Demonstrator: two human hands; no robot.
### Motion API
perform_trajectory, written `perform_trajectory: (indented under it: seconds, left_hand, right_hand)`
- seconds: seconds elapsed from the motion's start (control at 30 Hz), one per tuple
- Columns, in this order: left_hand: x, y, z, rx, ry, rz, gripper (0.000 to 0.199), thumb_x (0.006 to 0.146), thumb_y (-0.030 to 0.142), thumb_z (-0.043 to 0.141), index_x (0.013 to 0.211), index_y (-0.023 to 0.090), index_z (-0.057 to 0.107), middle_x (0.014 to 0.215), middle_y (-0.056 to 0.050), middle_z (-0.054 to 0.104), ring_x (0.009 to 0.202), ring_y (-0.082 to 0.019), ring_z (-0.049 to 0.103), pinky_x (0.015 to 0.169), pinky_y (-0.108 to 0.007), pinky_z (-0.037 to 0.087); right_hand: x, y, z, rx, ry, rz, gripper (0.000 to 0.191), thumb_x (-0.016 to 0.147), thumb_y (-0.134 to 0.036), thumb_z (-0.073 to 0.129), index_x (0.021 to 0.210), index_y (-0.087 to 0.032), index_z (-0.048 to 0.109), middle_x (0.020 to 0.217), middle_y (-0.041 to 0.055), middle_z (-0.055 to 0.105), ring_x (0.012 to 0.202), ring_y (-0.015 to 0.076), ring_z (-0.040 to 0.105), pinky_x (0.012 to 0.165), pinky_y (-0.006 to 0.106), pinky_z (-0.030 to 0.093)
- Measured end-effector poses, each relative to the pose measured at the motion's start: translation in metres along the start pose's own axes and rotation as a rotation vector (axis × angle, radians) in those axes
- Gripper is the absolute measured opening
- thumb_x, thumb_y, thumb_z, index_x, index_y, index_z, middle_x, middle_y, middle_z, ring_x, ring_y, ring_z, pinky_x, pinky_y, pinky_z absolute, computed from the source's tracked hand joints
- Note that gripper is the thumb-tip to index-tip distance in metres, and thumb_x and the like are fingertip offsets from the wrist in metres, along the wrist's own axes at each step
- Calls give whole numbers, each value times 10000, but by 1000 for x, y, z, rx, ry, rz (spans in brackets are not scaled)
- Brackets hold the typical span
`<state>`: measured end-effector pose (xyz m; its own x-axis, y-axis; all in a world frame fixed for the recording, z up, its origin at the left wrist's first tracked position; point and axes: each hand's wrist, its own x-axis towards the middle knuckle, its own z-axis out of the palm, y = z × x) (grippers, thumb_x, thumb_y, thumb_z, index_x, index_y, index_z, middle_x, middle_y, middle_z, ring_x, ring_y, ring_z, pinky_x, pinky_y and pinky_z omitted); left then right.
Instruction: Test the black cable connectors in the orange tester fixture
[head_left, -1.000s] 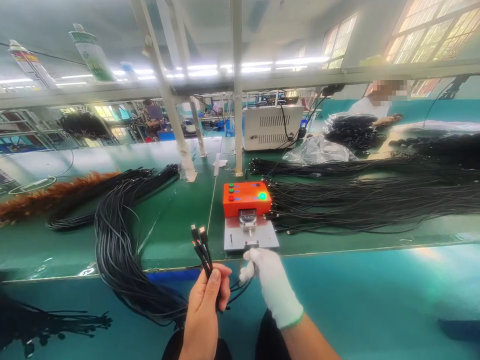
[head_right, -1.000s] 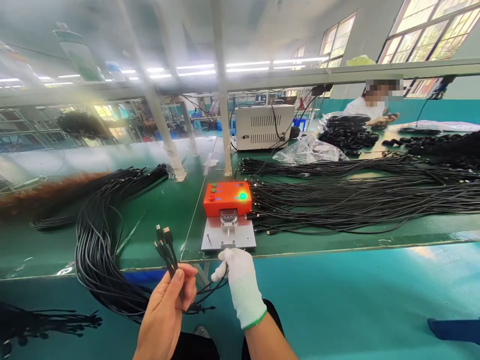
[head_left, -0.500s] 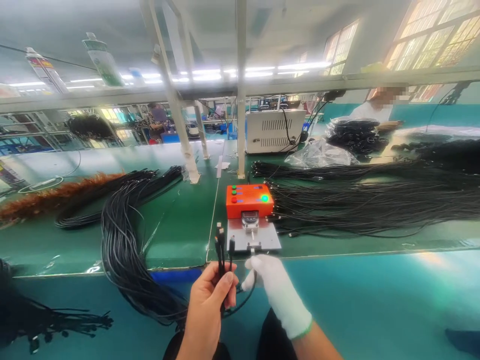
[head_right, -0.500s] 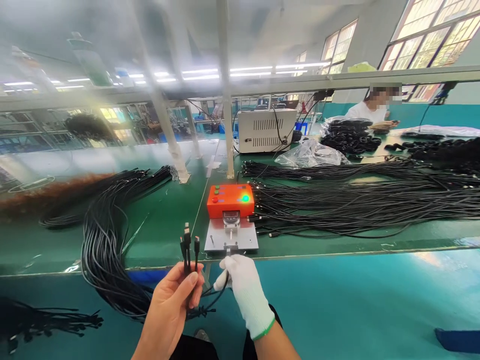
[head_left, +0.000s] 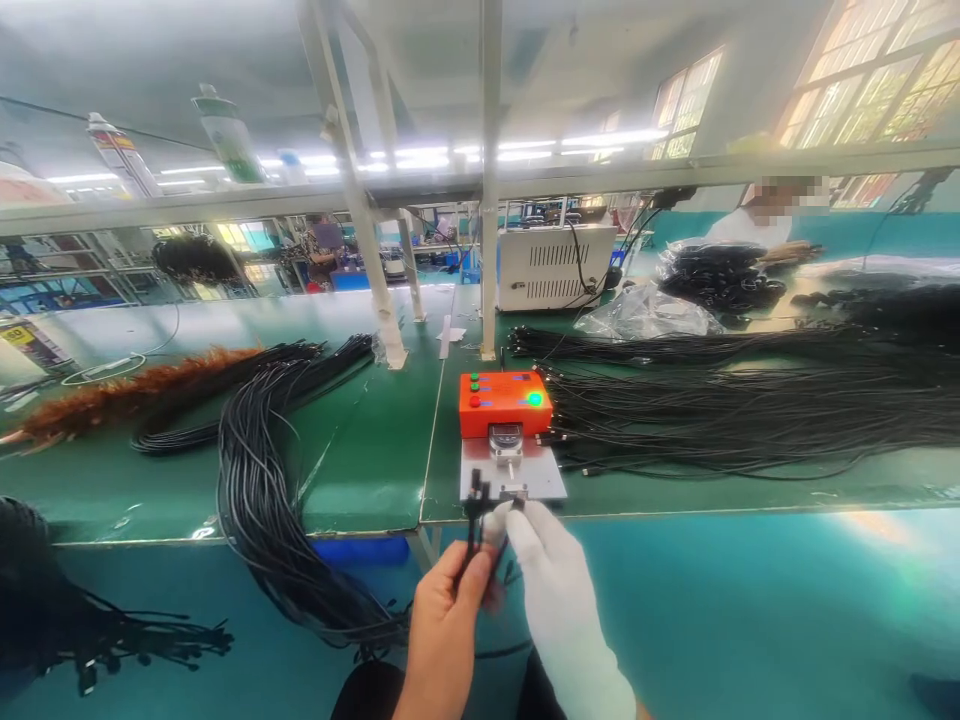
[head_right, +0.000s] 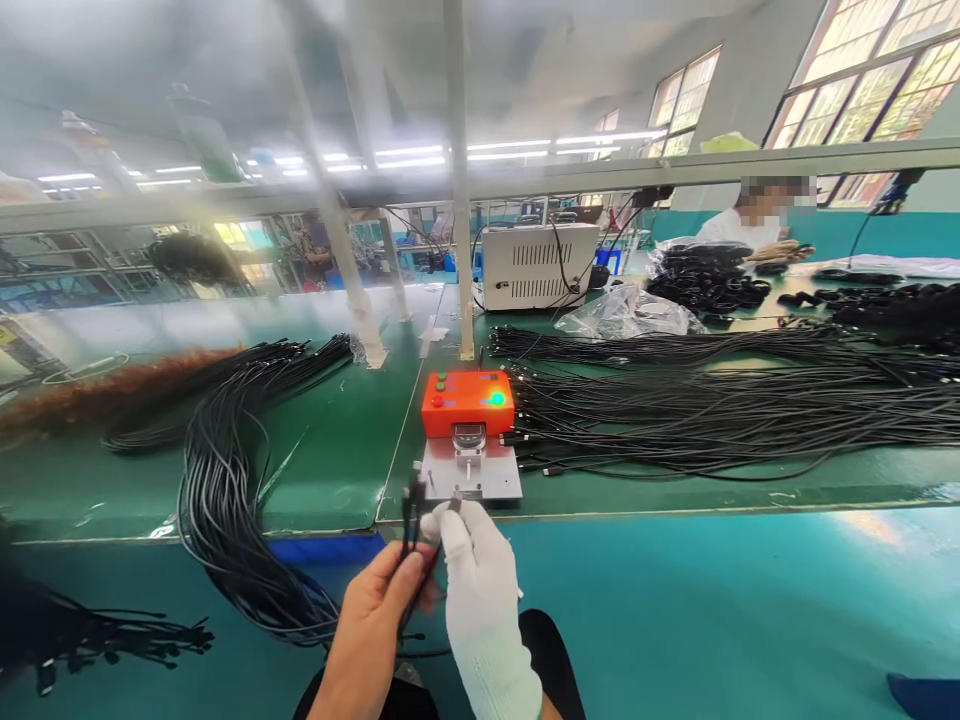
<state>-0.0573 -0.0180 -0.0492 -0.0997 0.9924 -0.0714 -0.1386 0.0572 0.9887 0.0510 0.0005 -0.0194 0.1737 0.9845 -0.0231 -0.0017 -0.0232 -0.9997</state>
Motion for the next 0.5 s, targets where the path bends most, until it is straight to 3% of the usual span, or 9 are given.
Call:
perform_trajectory:
  seconds: [0.1,0.23,0.5]
  left_hand:
    - [2,2,-4,-95,160,14,244,821,404,599,773,169,646,625,15,604,584,-113,545,585,-207,432]
    - [3,6,-8,-126,125,-3,241,831,401,590,814,166,640,533,54,511,424,-51,385,412,-162,296]
    - [1,10,-8,-110,97,-21,267,814,427,602,814,163,642,524,51,493,433,-50,375,418,-165,281]
  right_hand:
    - [9,16,-2,146,-13,76,252,859,-356,443,744,-182,584,521,-12,583,560,165,584,605,270,437]
    - [21,37,-7,199,-117,128,244,851,-319,438,710,-160,558,436,-34,514,455,144,548,521,256,401]
    - [32,48,-5,259,-168,164,258,847,-326,440,756,-128,579,423,-14,537,438,145,530,509,274,414]
